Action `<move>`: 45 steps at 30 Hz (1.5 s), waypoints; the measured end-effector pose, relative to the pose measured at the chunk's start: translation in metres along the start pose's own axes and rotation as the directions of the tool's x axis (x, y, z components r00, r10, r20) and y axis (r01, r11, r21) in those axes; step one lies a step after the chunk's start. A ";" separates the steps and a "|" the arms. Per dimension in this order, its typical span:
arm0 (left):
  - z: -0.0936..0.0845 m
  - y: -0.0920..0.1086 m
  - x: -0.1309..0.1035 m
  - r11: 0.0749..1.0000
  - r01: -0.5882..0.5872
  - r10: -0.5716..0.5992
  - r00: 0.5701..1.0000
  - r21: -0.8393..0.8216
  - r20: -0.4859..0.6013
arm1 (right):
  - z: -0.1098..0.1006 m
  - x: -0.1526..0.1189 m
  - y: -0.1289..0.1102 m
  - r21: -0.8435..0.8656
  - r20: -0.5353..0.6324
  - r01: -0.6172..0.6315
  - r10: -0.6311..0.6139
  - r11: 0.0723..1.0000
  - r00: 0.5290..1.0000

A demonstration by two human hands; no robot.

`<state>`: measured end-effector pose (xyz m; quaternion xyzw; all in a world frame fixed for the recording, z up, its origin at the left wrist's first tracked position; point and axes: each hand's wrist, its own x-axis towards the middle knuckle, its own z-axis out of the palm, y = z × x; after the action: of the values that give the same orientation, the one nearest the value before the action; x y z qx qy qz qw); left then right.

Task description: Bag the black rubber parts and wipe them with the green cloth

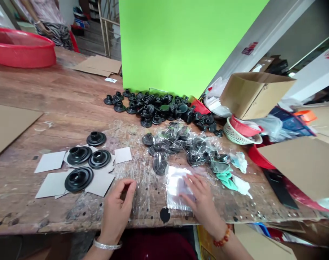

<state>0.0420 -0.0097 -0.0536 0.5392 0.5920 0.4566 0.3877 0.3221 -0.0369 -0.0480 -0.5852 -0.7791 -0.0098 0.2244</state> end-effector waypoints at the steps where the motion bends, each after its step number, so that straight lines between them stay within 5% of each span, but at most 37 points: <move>1: 0.003 0.003 -0.001 1.000 -0.007 0.007 1.000 0.004 0.022 | 0.007 -0.007 0.000 -0.032 -0.007 0.000 0.000 0.999 1.000; 10: 0.021 0.020 -0.009 0.986 0.130 -0.111 0.979 -0.104 0.169 | 0.025 -0.006 -0.001 0.092 -0.140 -0.012 0.025 0.996 0.990; 24: 0.026 0.019 -0.010 0.918 0.192 -0.158 0.979 -0.346 0.126 | 0.045 0.004 0.010 0.146 -0.128 0.032 -0.014 0.989 0.992; 28: 0.019 0.021 -0.008 0.911 0.191 -0.159 0.980 -0.365 0.118 | 0.038 0.007 0.014 0.236 -0.094 0.001 0.022 0.972 0.995; 31: 0.013 0.025 -0.009 0.902 0.202 -0.163 0.978 -0.381 0.132 | 0.017 0.015 0.014 0.227 -0.172 0.010 0.031 0.974 0.985; 34: 0.007 0.036 -0.012 0.841 0.281 -0.188 0.953 -0.462 0.238 | -0.009 0.030 -0.009 0.178 -0.266 0.080 -0.031 0.981 0.964; 39: -0.004 0.051 -0.012 0.592 0.477 -0.243 0.874 -0.650 0.420 | -0.022 0.063 -0.095 0.262 -0.223 0.451 -0.401 0.853 0.888; 41: -0.013 0.046 -0.006 0.523 0.506 -0.352 0.861 -0.686 0.367 | -0.020 0.080 -0.123 0.383 -0.163 0.475 -0.449 0.792 0.879; 45: -0.031 0.024 0.005 0.459 0.458 -0.517 0.834 -0.761 0.190 | -0.001 0.130 -0.149 0.584 -0.035 0.318 -0.368 0.747 0.929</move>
<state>0.0183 -0.0082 -0.0215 0.1071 0.4743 0.5544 0.6755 0.1581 0.0339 0.0363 -0.3353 -0.8472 0.2110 0.3539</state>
